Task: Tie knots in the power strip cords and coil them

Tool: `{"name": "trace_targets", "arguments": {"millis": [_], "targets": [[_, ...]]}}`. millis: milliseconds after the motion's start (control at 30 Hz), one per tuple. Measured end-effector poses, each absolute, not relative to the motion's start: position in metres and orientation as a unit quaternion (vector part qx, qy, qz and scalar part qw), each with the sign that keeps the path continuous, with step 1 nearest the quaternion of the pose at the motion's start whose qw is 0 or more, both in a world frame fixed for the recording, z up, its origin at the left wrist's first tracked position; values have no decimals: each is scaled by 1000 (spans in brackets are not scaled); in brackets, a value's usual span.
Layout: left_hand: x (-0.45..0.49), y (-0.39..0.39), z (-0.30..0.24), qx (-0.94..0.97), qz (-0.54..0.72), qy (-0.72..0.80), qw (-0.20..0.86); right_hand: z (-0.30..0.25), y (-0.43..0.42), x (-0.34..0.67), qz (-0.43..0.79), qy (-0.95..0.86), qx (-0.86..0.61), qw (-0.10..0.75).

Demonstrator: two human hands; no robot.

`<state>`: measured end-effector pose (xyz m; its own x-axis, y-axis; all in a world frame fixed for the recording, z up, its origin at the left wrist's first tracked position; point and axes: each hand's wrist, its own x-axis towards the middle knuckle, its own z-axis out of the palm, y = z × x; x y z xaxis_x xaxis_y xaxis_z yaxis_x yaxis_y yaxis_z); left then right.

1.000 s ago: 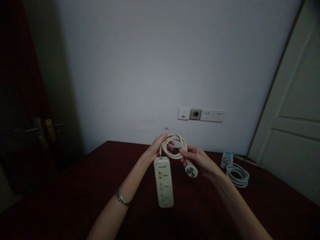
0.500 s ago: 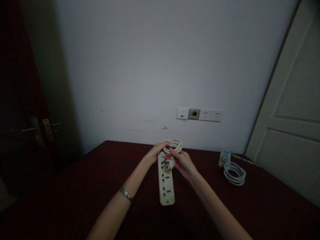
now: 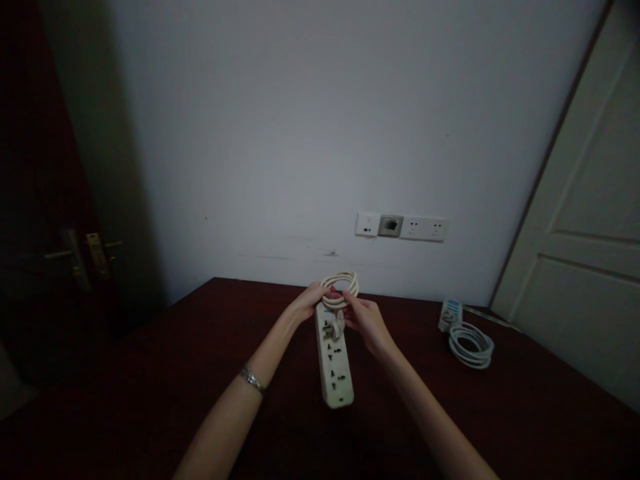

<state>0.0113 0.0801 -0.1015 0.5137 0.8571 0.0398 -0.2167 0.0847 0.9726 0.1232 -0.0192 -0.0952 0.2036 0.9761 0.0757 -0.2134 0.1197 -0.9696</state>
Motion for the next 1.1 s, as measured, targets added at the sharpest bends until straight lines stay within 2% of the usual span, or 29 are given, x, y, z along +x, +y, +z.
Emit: {"name": "trace_targets", "arguments": {"millis": [133,367,533,633,767,933,1100], "targets": [[14,81,-106,554,389,288,678,-91,-16,133,498,-423,-480,585],[18,83,-115,547,395,287,681,-111,-9,144,585,-365,-380,617],[18,83,-119,516,388,249,722,-122,-7,162,605,-397,-397,564],[19,85,-120,507,374,230,742,-131,-8,162,667,-389,-345,535],[19,89,-123,552,392,244,694,-145,-10,153,721,-385,-279,505],[17,94,-127,565,408,271,664,-152,-10,147,710,-401,-266,514],[17,106,-133,487,385,283,731,-157,-7,148,703,-399,-269,524]]}}
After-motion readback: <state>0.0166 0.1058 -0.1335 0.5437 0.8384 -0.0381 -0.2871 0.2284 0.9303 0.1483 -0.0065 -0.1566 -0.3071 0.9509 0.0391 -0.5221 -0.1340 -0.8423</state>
